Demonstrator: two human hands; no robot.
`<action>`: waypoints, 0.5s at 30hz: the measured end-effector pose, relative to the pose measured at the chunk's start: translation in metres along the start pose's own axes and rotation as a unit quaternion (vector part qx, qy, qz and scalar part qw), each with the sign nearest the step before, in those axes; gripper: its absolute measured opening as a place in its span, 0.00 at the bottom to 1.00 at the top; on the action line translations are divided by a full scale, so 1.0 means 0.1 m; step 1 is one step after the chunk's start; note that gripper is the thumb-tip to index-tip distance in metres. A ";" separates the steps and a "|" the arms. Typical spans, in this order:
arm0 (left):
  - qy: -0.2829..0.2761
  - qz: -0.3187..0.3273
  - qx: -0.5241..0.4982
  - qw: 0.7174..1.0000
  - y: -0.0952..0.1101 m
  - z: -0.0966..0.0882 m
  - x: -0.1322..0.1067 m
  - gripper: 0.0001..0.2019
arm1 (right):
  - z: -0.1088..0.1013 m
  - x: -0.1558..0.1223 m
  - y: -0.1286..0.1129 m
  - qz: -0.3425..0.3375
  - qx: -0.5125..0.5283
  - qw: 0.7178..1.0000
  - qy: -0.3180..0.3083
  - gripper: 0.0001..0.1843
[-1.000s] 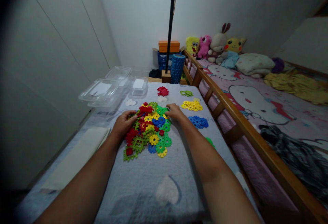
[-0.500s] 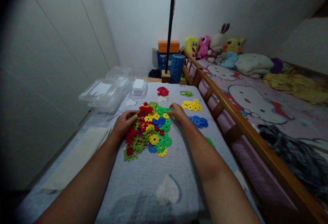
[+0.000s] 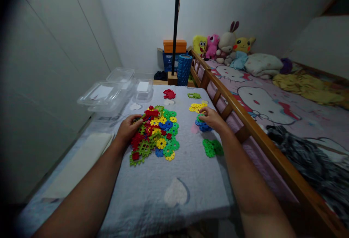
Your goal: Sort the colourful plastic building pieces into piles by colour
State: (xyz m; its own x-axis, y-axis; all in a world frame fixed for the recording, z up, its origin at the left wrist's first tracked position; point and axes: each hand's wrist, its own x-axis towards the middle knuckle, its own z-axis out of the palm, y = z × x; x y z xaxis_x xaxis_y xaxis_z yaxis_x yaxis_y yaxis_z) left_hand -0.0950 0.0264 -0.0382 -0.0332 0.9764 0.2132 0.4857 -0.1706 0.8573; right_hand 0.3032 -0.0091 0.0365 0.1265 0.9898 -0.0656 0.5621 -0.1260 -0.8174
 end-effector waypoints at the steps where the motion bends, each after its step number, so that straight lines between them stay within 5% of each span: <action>1: -0.001 -0.004 -0.001 1.000 0.00 0.00 0.00 0.21 | -0.05 -0.10 0.05 0.005 0.008 1.000 -0.005 0.18; 6: -0.006 -0.005 0.010 1.000 -0.01 0.00 -0.01 0.23 | -0.17 -0.54 0.24 0.000 -0.020 0.998 -0.055 0.11; 15: -0.011 -0.004 0.028 1.000 -0.02 -0.01 -0.03 0.25 | -0.21 -1.08 0.41 0.013 -0.023 0.998 -0.049 0.11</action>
State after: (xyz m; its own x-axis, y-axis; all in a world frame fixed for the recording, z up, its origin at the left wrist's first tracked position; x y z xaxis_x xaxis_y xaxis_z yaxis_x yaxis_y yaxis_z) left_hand -0.0970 0.0233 -0.0401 -0.0181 0.9806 0.1952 0.5340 -0.1556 0.8310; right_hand 0.3297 -0.1221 0.0218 0.0619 0.9876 -0.1443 0.5967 -0.1525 -0.7879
